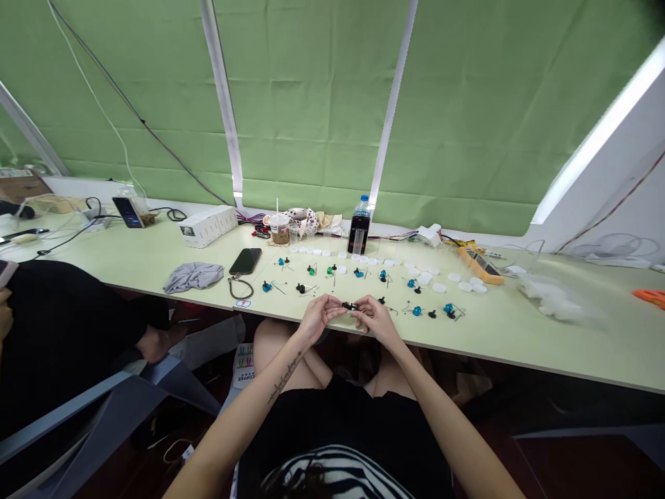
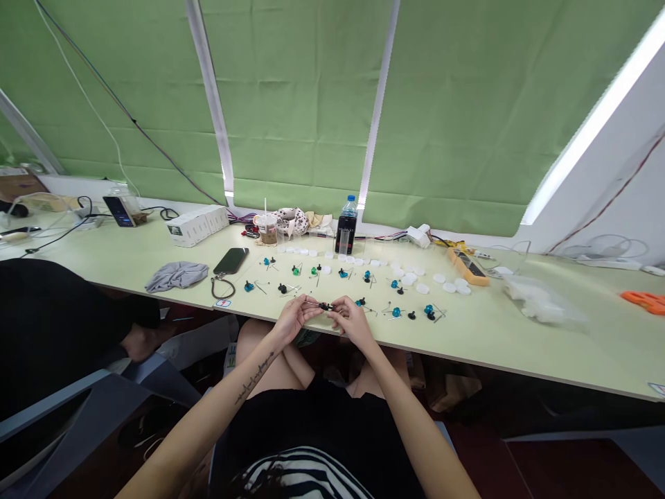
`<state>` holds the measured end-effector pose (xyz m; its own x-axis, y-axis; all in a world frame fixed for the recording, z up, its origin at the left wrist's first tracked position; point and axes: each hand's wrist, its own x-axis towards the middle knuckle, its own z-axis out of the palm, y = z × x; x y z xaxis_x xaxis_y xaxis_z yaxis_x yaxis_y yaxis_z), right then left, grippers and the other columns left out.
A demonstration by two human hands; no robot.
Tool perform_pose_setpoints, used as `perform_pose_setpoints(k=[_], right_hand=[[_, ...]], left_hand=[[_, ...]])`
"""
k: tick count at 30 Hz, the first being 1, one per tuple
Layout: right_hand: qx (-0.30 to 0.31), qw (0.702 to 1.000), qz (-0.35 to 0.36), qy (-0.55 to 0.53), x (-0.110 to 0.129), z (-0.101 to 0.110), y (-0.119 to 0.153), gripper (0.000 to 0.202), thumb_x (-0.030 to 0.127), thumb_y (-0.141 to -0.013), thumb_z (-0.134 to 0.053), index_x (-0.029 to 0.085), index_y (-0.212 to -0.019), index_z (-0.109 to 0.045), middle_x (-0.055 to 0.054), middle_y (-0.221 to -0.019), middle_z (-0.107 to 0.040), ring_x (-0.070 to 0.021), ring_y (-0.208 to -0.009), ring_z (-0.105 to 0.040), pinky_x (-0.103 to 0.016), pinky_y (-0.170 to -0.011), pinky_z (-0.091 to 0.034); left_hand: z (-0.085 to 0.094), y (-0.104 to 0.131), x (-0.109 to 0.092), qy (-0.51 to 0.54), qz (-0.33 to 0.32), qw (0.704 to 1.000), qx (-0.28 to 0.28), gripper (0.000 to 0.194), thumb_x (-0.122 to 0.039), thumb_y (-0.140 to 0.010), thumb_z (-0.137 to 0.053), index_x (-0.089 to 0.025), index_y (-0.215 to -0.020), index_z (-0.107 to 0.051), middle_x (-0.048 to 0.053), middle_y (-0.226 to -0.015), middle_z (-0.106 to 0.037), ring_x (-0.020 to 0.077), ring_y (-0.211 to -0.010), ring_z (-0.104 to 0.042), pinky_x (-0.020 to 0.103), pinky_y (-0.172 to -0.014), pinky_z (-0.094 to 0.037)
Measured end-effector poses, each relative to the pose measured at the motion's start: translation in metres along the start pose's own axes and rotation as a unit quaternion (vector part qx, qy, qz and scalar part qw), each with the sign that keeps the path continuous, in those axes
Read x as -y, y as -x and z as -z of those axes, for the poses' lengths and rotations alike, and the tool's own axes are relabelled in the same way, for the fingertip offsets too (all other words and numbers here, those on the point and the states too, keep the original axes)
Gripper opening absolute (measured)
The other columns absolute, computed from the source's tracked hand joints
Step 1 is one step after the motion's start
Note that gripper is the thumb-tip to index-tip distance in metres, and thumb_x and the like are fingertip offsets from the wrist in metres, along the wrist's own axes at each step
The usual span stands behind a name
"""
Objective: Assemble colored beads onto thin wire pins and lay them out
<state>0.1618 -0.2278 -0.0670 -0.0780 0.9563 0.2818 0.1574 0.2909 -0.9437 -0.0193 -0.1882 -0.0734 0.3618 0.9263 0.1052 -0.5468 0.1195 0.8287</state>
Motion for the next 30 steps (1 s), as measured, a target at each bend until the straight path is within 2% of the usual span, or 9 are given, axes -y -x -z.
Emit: perform_pose_setpoints(k=[14,21,30], right_hand=[[0.003,1.0,0.0,0.002,0.0045,-0.0008,0.0008,0.031,0.044,-0.074,-0.062,0.019,-0.089,-0.051,0.0,-0.071,-0.06,-0.0123,-0.051,-0.059,-0.019,-0.035,-0.043],[0.005,1.0,0.006,-0.006,0.0039,-0.0004,0.001,0.038,0.041,-0.073,-0.063,0.022,-0.102,-0.048,0.003,-0.071,-0.055,-0.0126,-0.052,-0.06,-0.019,-0.035,-0.044],[0.002,1.0,0.007,0.001,-0.0009,-0.0006,0.0002,0.03,0.041,-0.075,-0.062,0.021,-0.093,-0.05,0.001,-0.072,-0.058,-0.0126,-0.052,-0.06,-0.019,-0.035,-0.043]], left_hand=[[0.0013,-0.0007,0.002,-0.002,0.002,1.0,-0.001,0.032,-0.037,-0.087,-0.051,-0.007,-0.082,-0.062,0.014,-0.078,-0.068,0.0207,-0.078,-0.068,0.031,-0.081,-0.052],[-0.0016,0.0003,-0.0007,0.002,0.004,1.0,-0.005,0.03,-0.036,-0.086,-0.052,-0.008,-0.081,-0.062,0.013,-0.076,-0.068,0.0202,-0.078,-0.068,0.032,-0.082,-0.052],[-0.0015,0.0002,-0.0005,0.01,-0.002,1.0,0.001,0.03,-0.034,-0.087,-0.052,-0.007,-0.082,-0.063,0.012,-0.077,-0.068,0.0198,-0.077,-0.068,0.029,-0.08,-0.053]])
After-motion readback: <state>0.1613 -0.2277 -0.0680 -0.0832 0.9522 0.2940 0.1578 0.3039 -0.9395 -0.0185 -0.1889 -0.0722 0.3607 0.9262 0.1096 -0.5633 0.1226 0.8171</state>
